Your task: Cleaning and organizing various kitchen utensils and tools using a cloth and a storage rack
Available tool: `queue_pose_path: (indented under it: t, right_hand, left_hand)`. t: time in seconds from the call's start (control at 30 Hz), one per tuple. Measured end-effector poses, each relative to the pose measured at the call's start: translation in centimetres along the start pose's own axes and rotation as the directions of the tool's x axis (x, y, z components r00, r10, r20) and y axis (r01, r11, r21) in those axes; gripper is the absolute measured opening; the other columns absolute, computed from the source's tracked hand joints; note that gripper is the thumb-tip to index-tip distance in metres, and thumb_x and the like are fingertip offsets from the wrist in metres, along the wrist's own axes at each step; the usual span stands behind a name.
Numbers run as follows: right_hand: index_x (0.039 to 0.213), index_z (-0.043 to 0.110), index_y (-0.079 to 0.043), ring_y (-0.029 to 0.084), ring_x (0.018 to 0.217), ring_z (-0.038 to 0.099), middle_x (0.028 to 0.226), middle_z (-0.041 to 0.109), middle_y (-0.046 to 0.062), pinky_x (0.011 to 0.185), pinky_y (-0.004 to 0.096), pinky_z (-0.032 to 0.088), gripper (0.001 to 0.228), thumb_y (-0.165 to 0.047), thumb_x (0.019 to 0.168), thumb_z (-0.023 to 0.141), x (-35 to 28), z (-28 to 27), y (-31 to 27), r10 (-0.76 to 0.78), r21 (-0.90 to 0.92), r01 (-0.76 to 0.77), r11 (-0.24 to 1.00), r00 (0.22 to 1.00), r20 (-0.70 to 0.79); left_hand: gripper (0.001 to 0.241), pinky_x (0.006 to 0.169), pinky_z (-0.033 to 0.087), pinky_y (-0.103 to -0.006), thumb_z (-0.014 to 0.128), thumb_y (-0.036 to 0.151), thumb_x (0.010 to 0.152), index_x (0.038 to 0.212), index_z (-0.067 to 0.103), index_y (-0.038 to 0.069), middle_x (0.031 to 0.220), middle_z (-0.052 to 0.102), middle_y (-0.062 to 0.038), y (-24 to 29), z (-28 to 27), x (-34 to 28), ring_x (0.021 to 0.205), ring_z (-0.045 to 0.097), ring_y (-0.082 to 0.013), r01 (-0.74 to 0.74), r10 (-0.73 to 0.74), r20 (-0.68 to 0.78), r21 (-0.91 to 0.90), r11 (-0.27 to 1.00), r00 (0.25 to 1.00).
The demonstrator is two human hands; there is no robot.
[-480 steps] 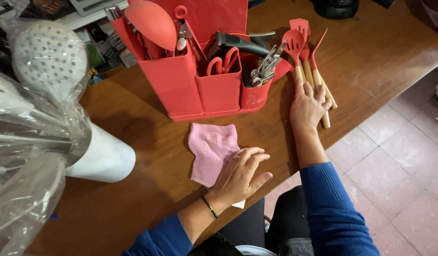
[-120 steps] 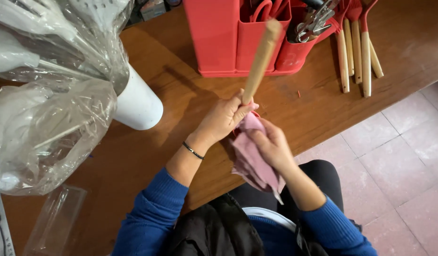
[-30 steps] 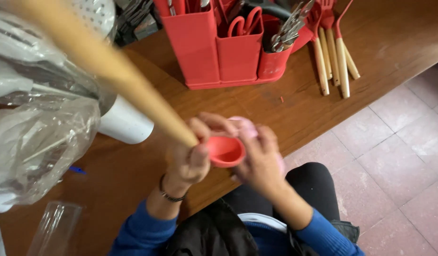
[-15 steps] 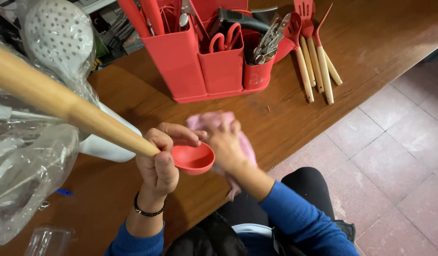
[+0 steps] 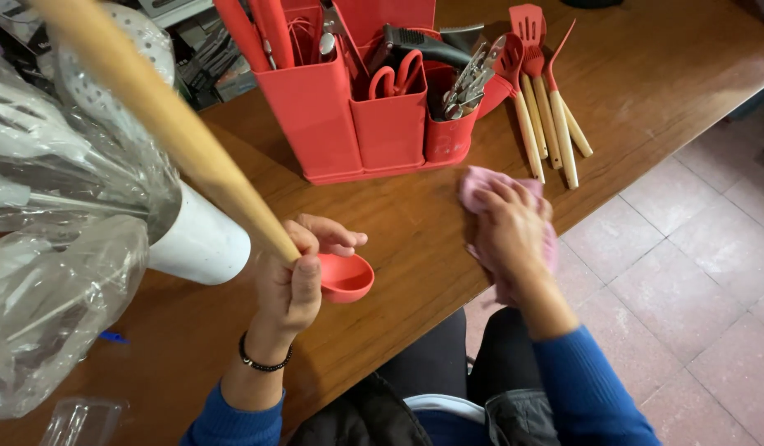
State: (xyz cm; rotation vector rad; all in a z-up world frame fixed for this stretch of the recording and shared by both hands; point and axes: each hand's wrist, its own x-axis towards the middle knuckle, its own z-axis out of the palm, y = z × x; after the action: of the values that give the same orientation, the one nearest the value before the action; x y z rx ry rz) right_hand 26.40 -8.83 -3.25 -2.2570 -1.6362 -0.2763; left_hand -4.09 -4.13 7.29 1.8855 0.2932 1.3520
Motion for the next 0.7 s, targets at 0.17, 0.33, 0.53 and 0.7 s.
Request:
queue_pose_path:
  t: [0.17,0.33,0.53,0.7]
  right_hand:
    - [0.116,0.074,-0.036,0.019,0.118,0.06,0.125,0.068,-0.01,0.091,0.036,0.047,0.03,-0.03,0.086,0.069,-4.0,0.0,7.9,-0.033,-0.089,0.018,0.996,0.985,-0.172]
    - [0.116,0.077,-0.033,0.021,0.095,0.069,0.116,0.072,-0.006,0.075,0.03,0.056,0.039,-0.027,0.077,0.071,-6.1,-0.8,14.7,0.001,-0.318,-0.075,0.945,0.973,-0.229]
    - [0.122,0.07,-0.005,0.045,0.122,0.063,0.136,0.067,0.022,0.106,0.056,0.048,0.03,-0.01,0.093,0.066,-2.7,-3.9,6.1,-0.169,0.213,0.288,0.934,0.878,-0.447]
    - [0.143,0.06,-0.027,0.04,0.152,0.028,0.159,0.046,0.011,0.116,0.061,0.015,0.061,-0.052,0.088,0.063,0.3,1.4,0.0,-0.234,0.381,0.222,0.897,0.972,-0.015]
  left_hand:
    - [0.042,0.075,0.063,-0.0425,0.044,0.043,0.106,0.078,0.042,0.011,0.096,0.07,-0.017,-0.5,0.2,-0.4,0.09,0.078,-0.0367,0.021,-0.023,0.04,0.071,0.997,0.999]
    - [0.034,0.075,0.061,-0.0447,0.049,0.034,0.103,0.084,0.052,0.007,0.096,0.072,-0.016,-0.3,1.0,-0.4,0.091,0.077,-0.0358,0.039,-0.051,0.091,0.124,0.991,0.995]
    - [0.047,0.085,0.055,-0.0352,0.047,0.043,0.105,0.126,0.059,0.003,0.123,0.068,-0.012,-2.4,3.4,-0.1,0.104,0.07,-0.0281,-0.074,-0.025,0.19,0.493,0.867,0.981]
    - [0.018,0.112,0.039,-0.0533,0.055,0.027,0.102,0.097,0.06,0.011,0.138,0.053,-0.016,-2.9,5.0,-0.4,0.144,0.041,-0.047,-0.217,0.067,0.269,0.578,0.787,0.961]
